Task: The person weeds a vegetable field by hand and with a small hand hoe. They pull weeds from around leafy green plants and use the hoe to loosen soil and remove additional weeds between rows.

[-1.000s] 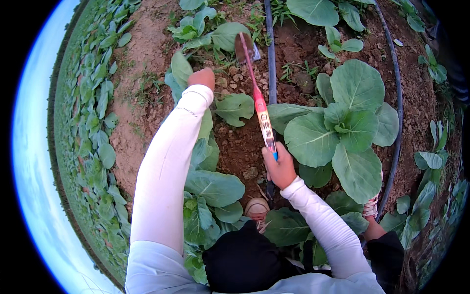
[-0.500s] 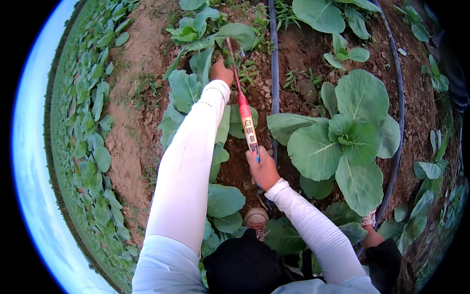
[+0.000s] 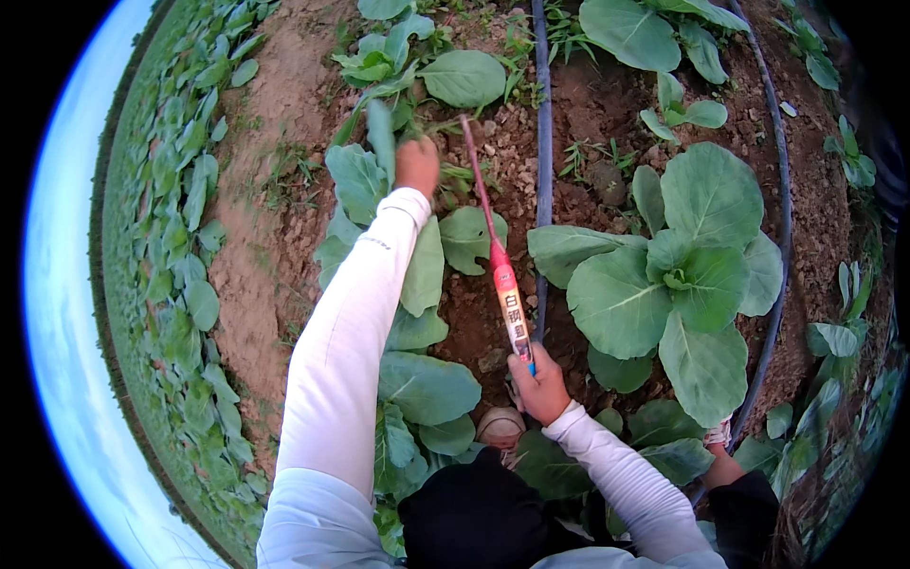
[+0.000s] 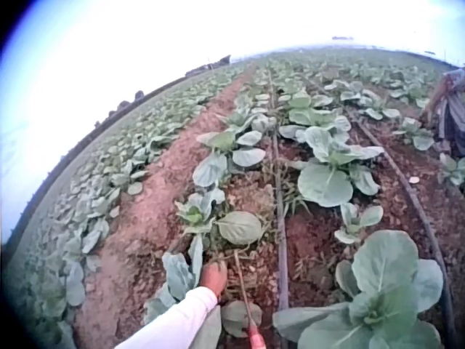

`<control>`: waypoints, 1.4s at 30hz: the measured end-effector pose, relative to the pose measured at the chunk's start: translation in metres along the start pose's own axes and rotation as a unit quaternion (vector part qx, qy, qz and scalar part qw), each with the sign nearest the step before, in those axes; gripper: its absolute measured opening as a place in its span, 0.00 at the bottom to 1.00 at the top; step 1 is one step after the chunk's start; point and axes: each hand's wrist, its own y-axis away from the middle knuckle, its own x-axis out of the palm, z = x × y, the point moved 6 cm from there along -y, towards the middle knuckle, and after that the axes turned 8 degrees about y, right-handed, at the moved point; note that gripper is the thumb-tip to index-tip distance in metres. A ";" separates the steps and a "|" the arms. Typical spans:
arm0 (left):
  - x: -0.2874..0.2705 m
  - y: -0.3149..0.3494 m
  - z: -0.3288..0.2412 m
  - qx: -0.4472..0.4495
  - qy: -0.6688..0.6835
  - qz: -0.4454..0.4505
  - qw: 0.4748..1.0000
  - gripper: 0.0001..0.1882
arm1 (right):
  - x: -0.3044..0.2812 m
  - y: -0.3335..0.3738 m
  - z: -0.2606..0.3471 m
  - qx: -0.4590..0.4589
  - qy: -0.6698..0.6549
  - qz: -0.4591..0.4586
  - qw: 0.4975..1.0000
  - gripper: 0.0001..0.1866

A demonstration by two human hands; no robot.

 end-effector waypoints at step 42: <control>-0.014 0.012 -0.017 0.309 -0.271 0.007 0.912 0.20 | 0.024 -0.078 0.070 -0.026 -0.051 0.076 0.995 0.10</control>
